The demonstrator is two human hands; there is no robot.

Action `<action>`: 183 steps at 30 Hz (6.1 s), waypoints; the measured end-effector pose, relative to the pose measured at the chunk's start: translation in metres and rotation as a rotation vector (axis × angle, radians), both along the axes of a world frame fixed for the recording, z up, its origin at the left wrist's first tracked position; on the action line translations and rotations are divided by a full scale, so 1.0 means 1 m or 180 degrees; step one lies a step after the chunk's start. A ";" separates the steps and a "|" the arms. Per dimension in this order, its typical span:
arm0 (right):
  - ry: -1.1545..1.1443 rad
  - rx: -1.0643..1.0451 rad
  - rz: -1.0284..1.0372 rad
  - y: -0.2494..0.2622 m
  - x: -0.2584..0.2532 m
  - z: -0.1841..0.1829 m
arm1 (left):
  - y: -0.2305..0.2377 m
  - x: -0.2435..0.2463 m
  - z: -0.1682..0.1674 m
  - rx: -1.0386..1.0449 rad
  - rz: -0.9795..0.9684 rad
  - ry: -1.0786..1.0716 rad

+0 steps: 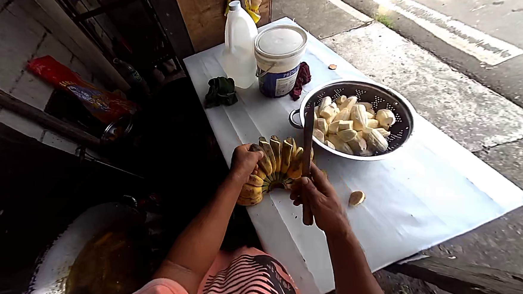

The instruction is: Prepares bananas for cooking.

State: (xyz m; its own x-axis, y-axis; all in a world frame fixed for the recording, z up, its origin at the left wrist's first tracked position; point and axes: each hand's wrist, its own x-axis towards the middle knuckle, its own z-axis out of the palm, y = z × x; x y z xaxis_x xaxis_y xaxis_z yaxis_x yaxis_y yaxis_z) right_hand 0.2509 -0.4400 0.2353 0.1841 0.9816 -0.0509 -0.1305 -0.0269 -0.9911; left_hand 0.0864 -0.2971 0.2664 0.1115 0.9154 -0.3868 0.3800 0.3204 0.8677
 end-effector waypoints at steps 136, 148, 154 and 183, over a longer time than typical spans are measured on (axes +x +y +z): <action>-0.2687 0.0093 0.0102 0.033 -0.032 -0.007 | -0.038 -0.018 -0.027 0.1425 -0.1045 -0.0613; -0.1810 0.0017 -0.0292 0.041 -0.020 -0.038 | -0.030 -0.010 -0.051 0.1165 -0.0868 -0.0806; -0.1917 0.0131 0.0056 0.028 -0.021 -0.018 | -0.059 -0.017 -0.029 0.1189 -0.1246 -0.0362; -0.1658 -0.0540 -0.0283 -0.015 -0.009 -0.008 | -0.026 0.080 -0.017 -0.1163 -0.0615 -0.3539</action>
